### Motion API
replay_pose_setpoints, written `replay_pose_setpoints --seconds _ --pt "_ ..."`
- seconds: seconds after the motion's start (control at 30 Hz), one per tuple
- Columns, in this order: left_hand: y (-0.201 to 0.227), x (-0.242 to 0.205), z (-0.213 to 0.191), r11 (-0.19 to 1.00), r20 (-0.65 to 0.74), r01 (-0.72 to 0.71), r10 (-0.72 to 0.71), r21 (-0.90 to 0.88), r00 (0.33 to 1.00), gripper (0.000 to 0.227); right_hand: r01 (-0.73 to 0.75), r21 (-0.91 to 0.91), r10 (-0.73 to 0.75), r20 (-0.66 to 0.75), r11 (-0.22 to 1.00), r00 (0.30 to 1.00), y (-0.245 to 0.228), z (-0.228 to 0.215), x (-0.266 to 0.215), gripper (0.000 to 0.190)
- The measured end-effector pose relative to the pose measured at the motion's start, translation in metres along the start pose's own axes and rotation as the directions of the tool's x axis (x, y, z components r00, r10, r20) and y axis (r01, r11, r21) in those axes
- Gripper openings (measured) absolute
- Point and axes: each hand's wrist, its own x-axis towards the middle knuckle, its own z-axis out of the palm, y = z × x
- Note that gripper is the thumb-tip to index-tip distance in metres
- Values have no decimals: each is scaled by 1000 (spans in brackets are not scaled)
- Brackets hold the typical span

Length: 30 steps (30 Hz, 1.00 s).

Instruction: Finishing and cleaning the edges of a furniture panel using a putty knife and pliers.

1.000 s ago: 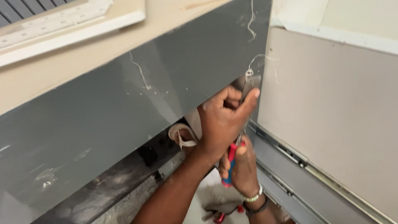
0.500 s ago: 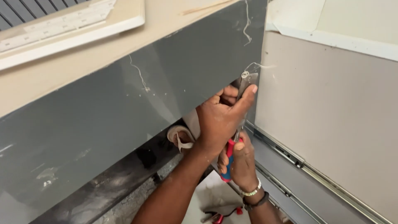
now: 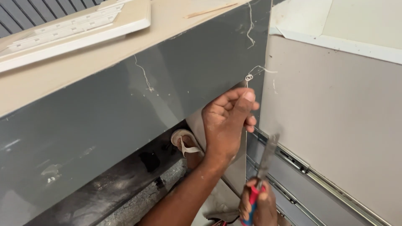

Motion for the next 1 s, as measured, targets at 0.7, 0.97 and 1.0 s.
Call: replay_pose_setpoints --seconds 0.7,0.97,1.0 --pt "-1 -6 56 483 206 382 -378 -788 903 14 -358 -31 359 22 933 933 39 -98 -54 49" --pt "-1 -3 63 502 164 359 -391 -787 906 13 -418 -96 423 40 903 905 33 -106 -60 52" --pt "-1 -4 63 504 164 358 -389 -786 906 13 -417 -96 422 42 904 905 35 -107 -61 52"
